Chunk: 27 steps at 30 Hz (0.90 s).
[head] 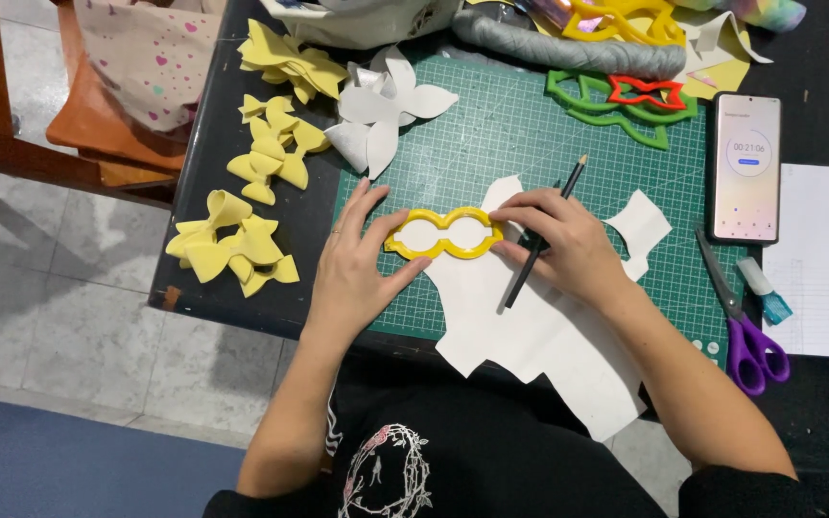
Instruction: Tracing bow shapes with a pencil and template and cutting them out with scissors.
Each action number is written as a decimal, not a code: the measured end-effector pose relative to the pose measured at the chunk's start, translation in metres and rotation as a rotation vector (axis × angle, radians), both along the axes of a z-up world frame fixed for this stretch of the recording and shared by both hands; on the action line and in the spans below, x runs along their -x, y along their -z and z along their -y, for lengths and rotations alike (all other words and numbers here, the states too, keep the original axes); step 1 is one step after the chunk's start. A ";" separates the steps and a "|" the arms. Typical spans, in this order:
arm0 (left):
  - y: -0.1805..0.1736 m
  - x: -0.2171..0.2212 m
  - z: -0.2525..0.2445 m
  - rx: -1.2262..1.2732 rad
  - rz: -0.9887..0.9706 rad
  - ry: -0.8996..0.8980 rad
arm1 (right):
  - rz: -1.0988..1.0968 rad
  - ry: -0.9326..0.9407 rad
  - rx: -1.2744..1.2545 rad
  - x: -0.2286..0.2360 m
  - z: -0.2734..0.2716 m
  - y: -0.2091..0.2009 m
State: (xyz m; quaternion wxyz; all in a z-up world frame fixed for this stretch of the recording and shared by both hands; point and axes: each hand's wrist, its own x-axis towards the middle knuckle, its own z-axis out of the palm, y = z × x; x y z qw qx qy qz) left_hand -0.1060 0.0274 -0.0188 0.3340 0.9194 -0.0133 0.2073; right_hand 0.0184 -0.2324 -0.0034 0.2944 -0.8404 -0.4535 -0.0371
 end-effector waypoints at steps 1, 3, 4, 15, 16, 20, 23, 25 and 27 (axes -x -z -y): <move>0.002 0.000 0.000 0.000 -0.005 -0.002 | -0.010 0.004 0.006 0.000 0.000 0.000; 0.001 -0.001 0.000 0.003 -0.002 -0.001 | -0.011 0.004 0.004 0.000 0.001 0.001; 0.000 0.000 0.000 0.005 0.000 -0.002 | -0.013 0.003 0.000 0.001 0.001 0.002; -0.014 -0.001 -0.001 -0.085 -0.003 -0.011 | -0.010 0.003 0.062 -0.004 0.001 0.002; -0.020 0.000 0.000 -0.135 -0.008 -0.007 | -0.007 0.013 0.095 -0.004 0.001 0.002; -0.029 -0.005 -0.001 -0.233 -0.013 0.023 | 0.027 -0.005 0.152 -0.004 -0.002 -0.008; -0.029 -0.008 -0.001 -0.271 -0.032 0.037 | 0.095 0.016 0.225 -0.005 -0.004 -0.025; -0.027 -0.007 -0.002 -0.306 -0.079 0.041 | 0.054 0.003 0.154 -0.009 -0.003 -0.040; -0.023 -0.006 -0.002 -0.305 -0.080 0.040 | 0.015 0.040 0.094 -0.011 0.003 -0.040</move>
